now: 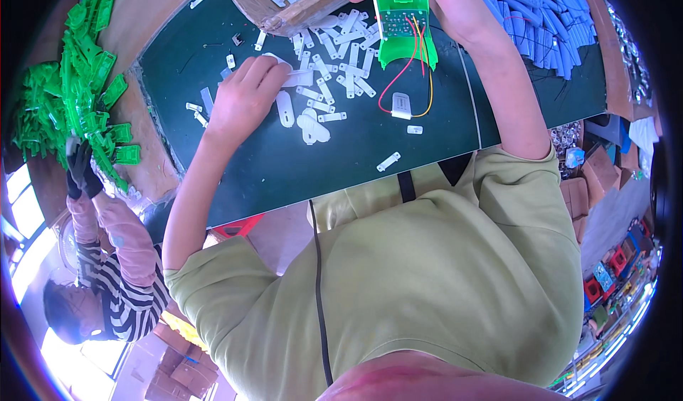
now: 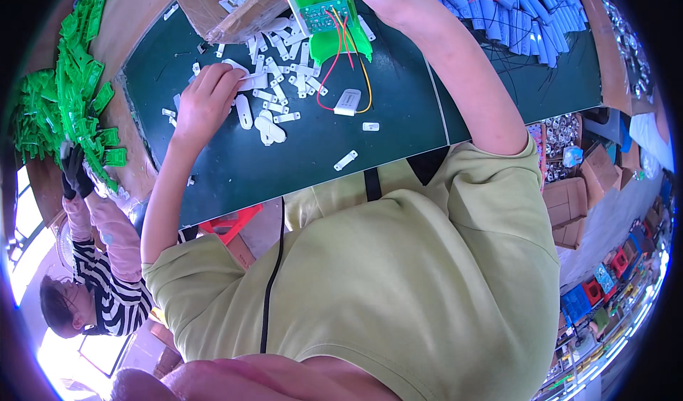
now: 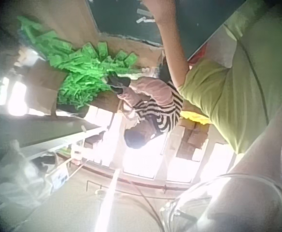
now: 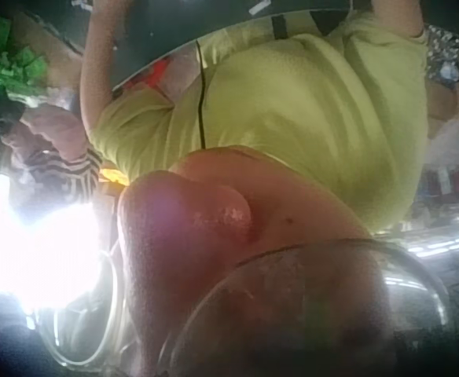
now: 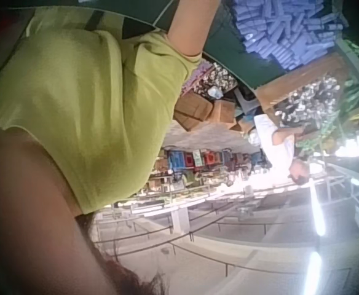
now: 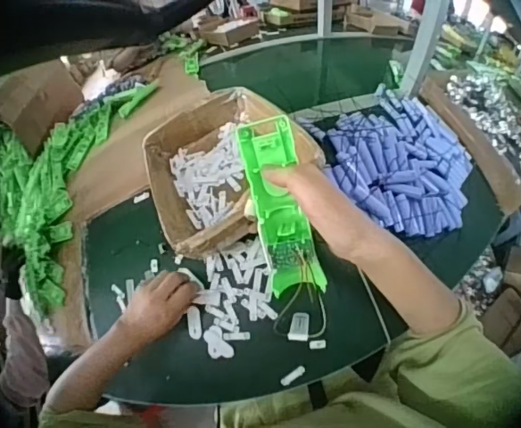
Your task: The person assembles a battery, a circuit board, and white plastic components into a plastic housing by hand.
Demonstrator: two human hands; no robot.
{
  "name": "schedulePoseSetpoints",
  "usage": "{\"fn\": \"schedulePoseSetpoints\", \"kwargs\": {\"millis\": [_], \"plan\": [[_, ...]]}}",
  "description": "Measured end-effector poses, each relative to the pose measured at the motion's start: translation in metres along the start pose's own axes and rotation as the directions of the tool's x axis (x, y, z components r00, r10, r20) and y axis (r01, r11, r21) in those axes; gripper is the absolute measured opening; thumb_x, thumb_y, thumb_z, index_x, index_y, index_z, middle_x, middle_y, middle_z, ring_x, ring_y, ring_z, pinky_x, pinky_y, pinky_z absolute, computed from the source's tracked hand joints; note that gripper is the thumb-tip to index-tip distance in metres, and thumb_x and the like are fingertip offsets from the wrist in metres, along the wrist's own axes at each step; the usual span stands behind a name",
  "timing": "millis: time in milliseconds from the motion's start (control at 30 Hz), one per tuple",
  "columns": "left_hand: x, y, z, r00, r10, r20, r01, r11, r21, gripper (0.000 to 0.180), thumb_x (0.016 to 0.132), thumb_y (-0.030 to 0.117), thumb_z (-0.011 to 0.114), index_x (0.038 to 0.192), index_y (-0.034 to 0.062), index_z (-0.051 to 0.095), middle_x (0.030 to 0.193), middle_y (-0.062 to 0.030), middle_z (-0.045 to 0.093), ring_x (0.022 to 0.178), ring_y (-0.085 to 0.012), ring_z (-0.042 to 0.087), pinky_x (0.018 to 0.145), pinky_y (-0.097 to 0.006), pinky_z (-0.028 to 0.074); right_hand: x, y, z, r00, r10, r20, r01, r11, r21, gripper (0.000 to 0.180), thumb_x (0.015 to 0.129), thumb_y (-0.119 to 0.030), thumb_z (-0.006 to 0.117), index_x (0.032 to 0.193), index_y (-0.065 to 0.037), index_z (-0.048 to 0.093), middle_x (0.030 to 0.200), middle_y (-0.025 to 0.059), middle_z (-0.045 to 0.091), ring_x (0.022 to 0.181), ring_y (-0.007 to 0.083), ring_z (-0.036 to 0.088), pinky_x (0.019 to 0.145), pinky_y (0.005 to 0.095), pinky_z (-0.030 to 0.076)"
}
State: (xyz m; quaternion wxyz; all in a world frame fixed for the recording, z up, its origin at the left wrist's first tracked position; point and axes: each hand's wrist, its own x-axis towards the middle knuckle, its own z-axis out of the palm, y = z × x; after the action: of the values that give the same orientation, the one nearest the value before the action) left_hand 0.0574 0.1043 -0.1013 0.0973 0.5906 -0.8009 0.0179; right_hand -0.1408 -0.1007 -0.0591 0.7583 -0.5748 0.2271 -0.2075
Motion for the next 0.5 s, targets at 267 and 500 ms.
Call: {"fn": "schedulePoseSetpoints", "kwargs": {"millis": [267,500], "plan": [[-0.018,0.001,0.008,0.99,0.01,-0.143,0.01,0.99,0.142,0.02,0.072,0.009,0.061,0.089,0.0059,0.053,0.091,-0.0048,0.058,0.077,-0.0192,0.058,0.063,-0.029,0.048,0.001,0.001,0.002,0.999,0.029,-0.03,-0.028,0.999,0.04,0.028,0.093,-0.024,0.042,0.092,-0.002,0.06,0.082,0.0025,0.062,0.069,0.0091,0.058,0.062,0.0232,0.047],[-0.014,0.001,-0.01,0.959,-0.041,-0.281,0.043,0.999,0.001,0.025,0.068,-0.002,0.063,0.089,0.0039,0.051,0.093,-0.0075,0.061,0.075,-0.0225,0.06,0.061,-0.032,0.05,0.004,-0.006,0.003,0.999,0.005,-0.036,0.002,0.984,0.179,0.031,0.092,-0.026,0.042,0.101,0.0,0.054,0.084,0.0083,0.062,0.072,0.0171,0.062,0.066,0.0283,0.051]]}}
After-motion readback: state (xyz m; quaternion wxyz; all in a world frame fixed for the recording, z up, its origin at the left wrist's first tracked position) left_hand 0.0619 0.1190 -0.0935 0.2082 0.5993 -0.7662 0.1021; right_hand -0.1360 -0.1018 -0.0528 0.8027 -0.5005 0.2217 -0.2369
